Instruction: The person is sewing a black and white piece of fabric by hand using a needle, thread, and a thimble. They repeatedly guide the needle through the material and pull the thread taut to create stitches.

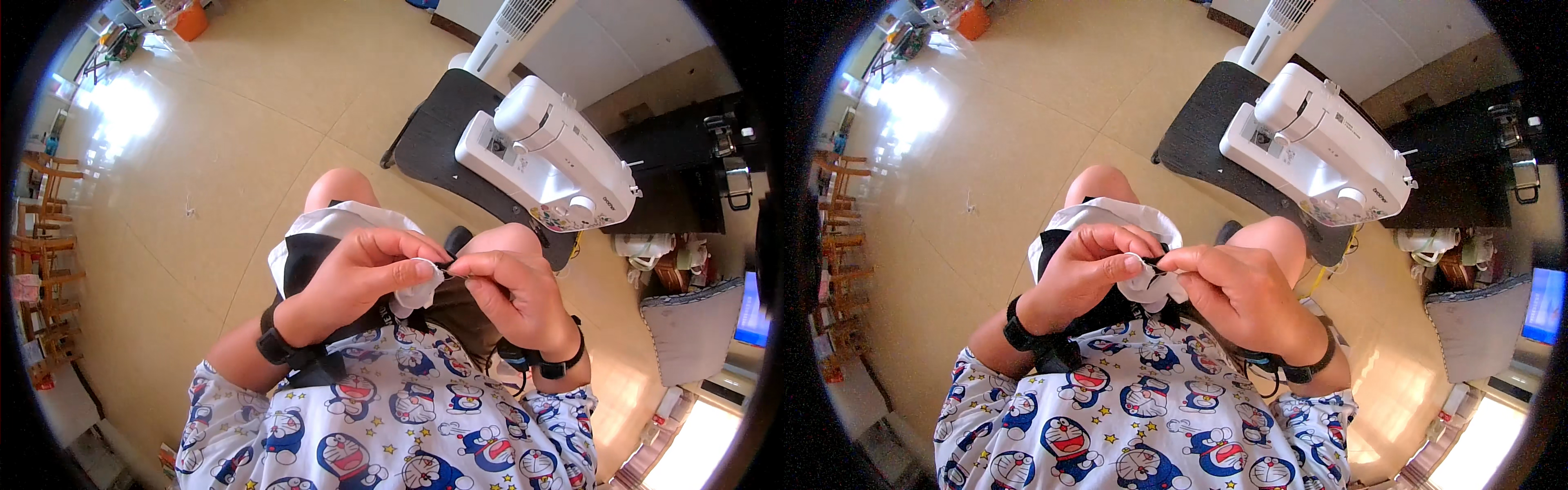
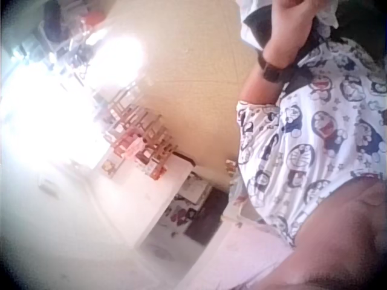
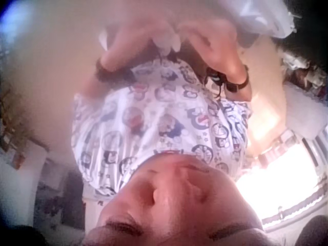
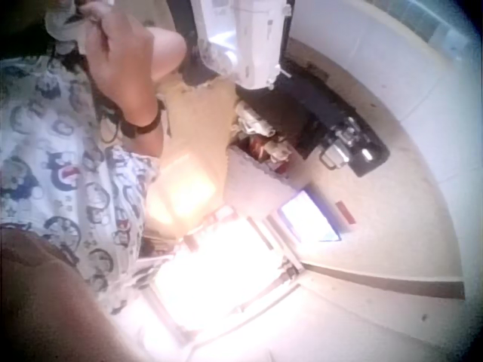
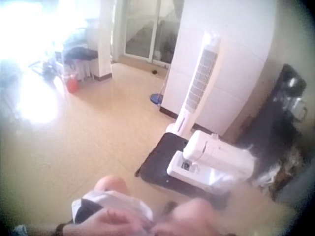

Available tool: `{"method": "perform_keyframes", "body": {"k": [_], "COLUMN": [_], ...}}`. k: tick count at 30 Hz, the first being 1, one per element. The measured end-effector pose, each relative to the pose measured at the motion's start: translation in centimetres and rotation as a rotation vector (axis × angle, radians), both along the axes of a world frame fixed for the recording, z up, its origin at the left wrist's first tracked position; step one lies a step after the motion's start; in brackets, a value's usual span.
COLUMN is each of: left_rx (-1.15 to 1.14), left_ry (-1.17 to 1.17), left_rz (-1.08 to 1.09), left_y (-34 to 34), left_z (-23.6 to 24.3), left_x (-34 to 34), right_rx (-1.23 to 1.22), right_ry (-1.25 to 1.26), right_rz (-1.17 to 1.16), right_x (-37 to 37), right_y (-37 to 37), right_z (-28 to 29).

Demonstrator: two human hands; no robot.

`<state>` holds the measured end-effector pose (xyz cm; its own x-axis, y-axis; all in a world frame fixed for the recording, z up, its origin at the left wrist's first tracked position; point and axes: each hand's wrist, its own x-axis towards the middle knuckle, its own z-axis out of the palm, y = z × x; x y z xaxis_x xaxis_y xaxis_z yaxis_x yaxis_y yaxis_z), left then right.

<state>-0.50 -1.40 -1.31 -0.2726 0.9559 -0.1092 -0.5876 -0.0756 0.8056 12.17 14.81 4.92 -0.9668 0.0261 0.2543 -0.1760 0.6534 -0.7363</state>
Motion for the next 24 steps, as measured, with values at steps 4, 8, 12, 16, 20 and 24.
{"method": "perform_keyframes", "body": {"k": [4,8,12,16,20,24], "left_rx": [0.009,0.019,-0.011,-0.002,0.009,0.015], "left_ry": [-0.011,0.011,-0.002,0.003,-0.008,-0.007], "left_rz": [0.012,0.028,0.024,0.034,0.035,0.038], "left_y": [0.0,-0.05,-0.04,-0.07,-0.05,-0.08], "left_z": [0.16,-0.01,0.2,0.16,0.05,-0.03], "left_x": [0.12,0.15,0.24,0.19,0.28,0.33], "right_rx": [-0.006,0.006,0.021,0.033,0.036,0.012], "right_ry": [-0.018,-0.012,-0.026,-0.024,-0.022,-0.05], "right_rz": [-0.02,-0.026,-0.038,-0.036,-0.024,-0.014], "right_x": [0.23,0.31,0.43,0.31,0.3,0.3], "right_y": [-0.13,-0.24,-0.37,-0.43,-0.31,-0.23], "right_z": [0.15,0.36,0.64,0.6,0.72,0.84]}}
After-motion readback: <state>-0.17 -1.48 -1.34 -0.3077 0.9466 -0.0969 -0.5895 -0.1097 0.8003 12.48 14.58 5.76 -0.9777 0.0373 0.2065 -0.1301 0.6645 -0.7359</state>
